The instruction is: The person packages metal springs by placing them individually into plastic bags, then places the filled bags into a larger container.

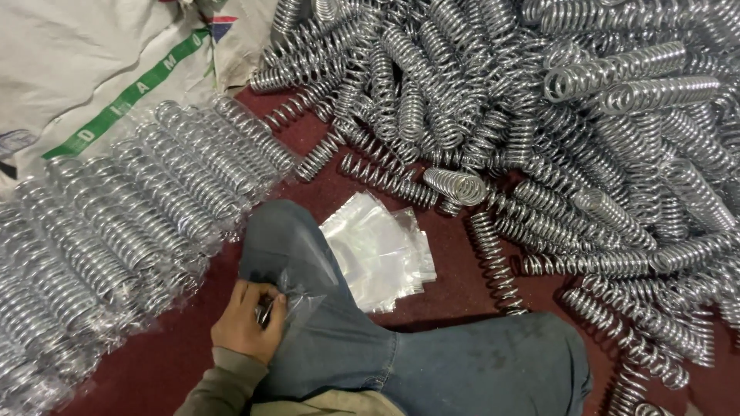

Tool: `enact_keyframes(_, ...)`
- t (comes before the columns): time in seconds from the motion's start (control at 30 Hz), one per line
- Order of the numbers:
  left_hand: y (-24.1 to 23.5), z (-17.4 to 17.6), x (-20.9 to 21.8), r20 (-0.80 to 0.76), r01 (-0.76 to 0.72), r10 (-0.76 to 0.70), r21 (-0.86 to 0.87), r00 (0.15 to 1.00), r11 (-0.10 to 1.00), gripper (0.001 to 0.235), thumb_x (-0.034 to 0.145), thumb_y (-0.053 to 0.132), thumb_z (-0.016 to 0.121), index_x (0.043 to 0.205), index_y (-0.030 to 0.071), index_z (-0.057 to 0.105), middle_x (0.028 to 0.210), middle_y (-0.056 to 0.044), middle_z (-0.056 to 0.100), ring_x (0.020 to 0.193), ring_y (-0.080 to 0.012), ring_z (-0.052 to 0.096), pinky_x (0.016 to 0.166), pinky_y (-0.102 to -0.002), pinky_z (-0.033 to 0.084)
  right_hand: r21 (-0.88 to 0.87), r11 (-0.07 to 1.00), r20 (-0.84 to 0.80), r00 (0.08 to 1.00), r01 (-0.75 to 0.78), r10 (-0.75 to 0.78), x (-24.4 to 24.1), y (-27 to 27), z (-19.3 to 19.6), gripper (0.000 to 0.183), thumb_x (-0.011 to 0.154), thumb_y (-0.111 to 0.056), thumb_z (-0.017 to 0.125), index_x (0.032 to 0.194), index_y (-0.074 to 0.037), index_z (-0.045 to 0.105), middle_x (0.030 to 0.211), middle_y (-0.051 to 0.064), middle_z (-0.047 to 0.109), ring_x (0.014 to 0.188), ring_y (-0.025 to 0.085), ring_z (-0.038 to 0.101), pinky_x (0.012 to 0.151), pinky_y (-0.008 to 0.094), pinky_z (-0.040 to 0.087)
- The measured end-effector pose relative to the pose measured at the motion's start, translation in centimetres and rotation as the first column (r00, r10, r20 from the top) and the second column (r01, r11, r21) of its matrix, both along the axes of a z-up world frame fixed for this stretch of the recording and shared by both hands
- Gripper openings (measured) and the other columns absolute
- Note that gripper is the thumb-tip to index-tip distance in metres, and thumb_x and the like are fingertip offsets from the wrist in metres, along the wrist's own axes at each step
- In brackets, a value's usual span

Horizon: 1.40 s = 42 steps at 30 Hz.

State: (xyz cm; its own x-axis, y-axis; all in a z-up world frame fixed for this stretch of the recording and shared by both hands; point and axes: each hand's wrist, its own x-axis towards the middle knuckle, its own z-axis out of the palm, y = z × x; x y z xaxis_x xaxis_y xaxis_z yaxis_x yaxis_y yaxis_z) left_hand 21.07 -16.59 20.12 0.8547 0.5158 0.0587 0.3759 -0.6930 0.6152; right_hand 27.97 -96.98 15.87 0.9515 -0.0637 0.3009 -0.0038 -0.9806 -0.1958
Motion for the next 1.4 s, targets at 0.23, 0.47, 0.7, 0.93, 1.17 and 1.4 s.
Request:
enact_keyframes(0.23, -0.5, -1.8, 0.7, 0.307, 0.060, -0.136, 0.244, 0.942, 0.968, 0.013, 0.089, 0.023, 0.076, 0.084, 0.019, 0.066, 0.082, 0.011, 0.061, 0.060, -0.0084, 0.058, 0.045, -0.028, 0.043, -0.055, 0.913, -0.415, 0.822, 0.404, -0.389, 4.0, 5.1, 6.3, 0.097, 0.087, -0.011, 0.077, 0.172, -0.006, 0.030, 0.133, 0.039, 0.061, 0.098, 0.060, 0.069, 0.074, 0.065, 0.058)
enact_keyframes(0.47, 0.1, -0.3, 2.9, 0.313, 0.085, -0.189, 0.317, 0.931, 0.945, 0.018, 0.092, 0.026, 0.071, 0.078, 0.021, 0.062, 0.077, 0.011, 0.056, 0.049, -0.0103, 0.048, 0.039, -0.026, 0.034, 0.304, 0.952, -0.070, 0.995, -0.047, 0.071, 3.4, 1.7, 2.2, 0.086, 0.085, 0.015, 0.068, 0.166, 0.015, 0.041, 0.141, 0.039, 0.052, 0.122, 0.054, 0.051, 0.102, 0.062, 0.042)
enact_keyframes(0.7, -10.4, -2.7, 13.3, 0.090, 0.766, -0.826, 0.329, 0.556, 0.552, 0.018, 0.092, 0.025, 0.062, 0.101, 0.010, 0.067, 0.114, -0.011, 0.063, 0.111, -0.0323, 0.056, 0.092, -0.049, 0.042, -0.023, 0.989, -0.201, 0.968, 0.146, -0.148, 4.4, 0.2, 3.9, 0.108, 0.075, -0.009, 0.081, 0.171, -0.006, 0.031, 0.143, 0.037, 0.053, 0.115, 0.057, 0.059, 0.091, 0.063, 0.051)
enact_keyframes(0.93, -18.2, -16.9, 22.7, -0.569, 0.826, -0.822, 0.451, -0.027, -0.339, 0.045, 0.105, 0.036, 0.057, 0.145, 0.027, 0.038, 0.167, 0.006, 0.024, 0.156, -0.0231, 0.019, 0.116, -0.072, 0.024, 0.516, 0.849, -0.073, 0.993, 0.117, -0.092, -4.7, 27.7, 6.7, 0.045, 0.090, -0.022, 0.075, 0.132, -0.014, 0.061, 0.124, 0.012, 0.066, 0.113, 0.033, 0.067, 0.096, 0.042, 0.056)
enact_keyframes(1.17, -9.4, -15.3, 21.2, -0.267, 0.738, -0.932, 0.675, 0.246, 0.002, 0.015, 0.095, 0.034, 0.062, 0.109, 0.030, 0.058, 0.127, 0.001, 0.053, 0.114, -0.0261, 0.051, 0.089, -0.061, 0.039, 0.680, 0.719, -0.009, 0.979, -0.144, 0.205, 5.1, 42.8, 10.6, 0.035, 0.084, -0.026, 0.084, 0.117, -0.021, 0.075, 0.116, -0.003, 0.070, 0.107, 0.019, 0.072, 0.094, 0.031, 0.060)
enact_keyframes(1.4, -7.2, -9.9, 19.0, -0.100, 0.678, -0.709, 0.410, 0.698, 0.610, 0.013, 0.093, 0.034, 0.061, 0.101, 0.024, 0.063, 0.138, 0.005, 0.054, 0.142, -0.0197, 0.042, 0.112, -0.055, 0.026, 0.638, 0.738, 0.021, 0.963, -0.219, 0.268, 18.6, 46.6, 8.3, 0.081, 0.070, -0.021, 0.093, 0.141, -0.014, 0.054, 0.140, 0.019, 0.056, 0.138, 0.043, 0.050, 0.115, 0.056, 0.040)
